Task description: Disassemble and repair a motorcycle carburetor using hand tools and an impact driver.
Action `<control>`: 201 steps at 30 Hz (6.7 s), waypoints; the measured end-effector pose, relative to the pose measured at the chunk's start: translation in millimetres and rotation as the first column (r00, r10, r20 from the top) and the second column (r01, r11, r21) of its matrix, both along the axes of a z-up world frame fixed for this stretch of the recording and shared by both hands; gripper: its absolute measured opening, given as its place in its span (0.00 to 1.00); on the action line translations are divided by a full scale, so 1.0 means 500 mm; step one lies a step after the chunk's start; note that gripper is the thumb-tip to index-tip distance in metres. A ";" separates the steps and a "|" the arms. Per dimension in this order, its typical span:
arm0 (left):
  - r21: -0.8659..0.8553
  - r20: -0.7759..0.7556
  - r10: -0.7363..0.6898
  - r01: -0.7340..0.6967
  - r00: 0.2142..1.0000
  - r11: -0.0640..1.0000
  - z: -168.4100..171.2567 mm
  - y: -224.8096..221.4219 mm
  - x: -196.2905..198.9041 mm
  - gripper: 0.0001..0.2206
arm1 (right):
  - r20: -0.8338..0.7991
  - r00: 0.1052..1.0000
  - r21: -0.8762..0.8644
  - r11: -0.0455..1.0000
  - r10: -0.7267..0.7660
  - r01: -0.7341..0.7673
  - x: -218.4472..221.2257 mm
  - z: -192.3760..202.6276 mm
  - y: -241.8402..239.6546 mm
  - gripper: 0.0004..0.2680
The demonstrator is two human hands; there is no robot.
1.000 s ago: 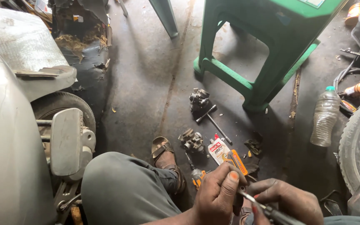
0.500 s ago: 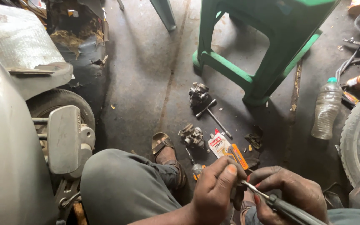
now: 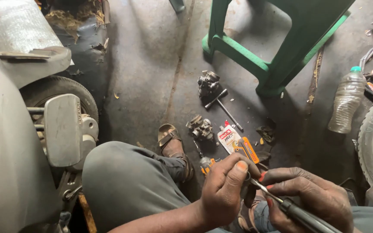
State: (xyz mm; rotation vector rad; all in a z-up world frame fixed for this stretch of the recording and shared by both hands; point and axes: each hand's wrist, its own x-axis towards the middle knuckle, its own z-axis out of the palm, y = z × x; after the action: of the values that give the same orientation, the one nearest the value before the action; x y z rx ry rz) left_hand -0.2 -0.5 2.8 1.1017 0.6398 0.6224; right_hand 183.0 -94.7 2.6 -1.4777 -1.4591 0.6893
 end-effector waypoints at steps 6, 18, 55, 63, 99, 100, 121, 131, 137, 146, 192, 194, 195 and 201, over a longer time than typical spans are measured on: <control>0.030 -0.044 -0.019 0.021 0.999 0.999 -0.007 -0.003 -0.002 0.17 | -0.015 0.999 -0.002 0.999 0.041 -0.041 0.009 0.001 0.002 0.09; -0.481 0.334 -0.009 0.179 0.942 0.858 -0.026 -0.014 -0.004 0.13 | -0.023 0.998 0.008 0.998 -0.063 0.063 -0.013 0.044 0.007 0.08; -0.303 0.273 -0.030 0.116 0.962 0.946 -0.030 -0.019 -0.003 0.11 | -0.407 0.907 -0.220 0.975 -0.105 0.014 0.000 0.030 -0.045 0.11; -0.240 0.222 -0.024 0.078 0.975 0.968 -0.024 -0.018 0.000 0.11 | -0.098 0.992 0.059 0.995 -0.076 0.082 -0.022 0.039 0.013 0.09; 0.209 0.125 -0.143 0.115 0.982 0.971 0.017 0.100 0.018 0.17 | -0.365 0.856 -0.400 0.892 -0.366 0.211 0.117 -0.330 0.056 0.10; 0.202 0.102 -0.138 0.115 0.985 0.973 0.012 0.103 0.020 0.17 | -0.439 0.835 -0.377 0.911 -0.333 0.165 0.118 -0.334 0.055 0.10; -0.041 -0.042 -0.131 0.129 0.990 0.991 -0.121 0.107 0.028 0.13 | -0.584 0.810 -0.290 0.946 -0.054 -0.146 0.124 -0.228 0.021 0.12; -0.250 0.173 -0.162 0.202 0.972 0.947 -0.127 0.081 0.018 0.19 | -0.645 0.763 -0.047 0.995 0.039 -0.091 0.068 -0.152 0.004 0.12; -0.372 0.190 -0.129 0.192 0.973 0.908 -0.060 0.074 0.011 0.18 | -0.542 0.838 0.011 0.998 0.060 -0.065 0.056 -0.093 -0.017 0.11; -0.523 0.280 -0.129 0.264 0.951 0.811 -0.022 0.075 0.007 0.19 | -0.342 0.939 -0.080 0.997 -0.029 0.002 0.055 -0.021 -0.014 0.09; -0.349 0.172 -0.043 0.101 0.984 0.932 -0.013 0.006 0.033 0.15 | 0.305 0.951 0.181 0.984 -0.052 -0.004 0.008 0.047 0.031 0.15; -0.321 0.133 -0.056 0.097 0.989 0.942 -0.018 0.003 0.033 0.16 | 0.271 0.961 0.138 0.990 -0.055 0.017 0.014 0.028 0.015 0.15; -0.293 0.156 -0.054 0.098 0.986 0.951 -0.021 0.002 0.032 0.16 | 0.184 0.981 0.091 0.995 -0.058 0.042 0.016 0.021 0.007 0.15; -0.188 0.091 -0.075 0.091 0.993 0.978 0.003 0.009 0.032 0.16 | 0.140 0.987 0.063 0.996 -0.075 0.067 0.010 0.022 0.008 0.15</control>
State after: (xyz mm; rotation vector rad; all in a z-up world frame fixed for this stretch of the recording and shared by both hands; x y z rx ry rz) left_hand 15.8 4.0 4.2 0.9128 0.5663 0.5209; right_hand 187.8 -90.9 13.8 -1.5525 -1.5127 0.5028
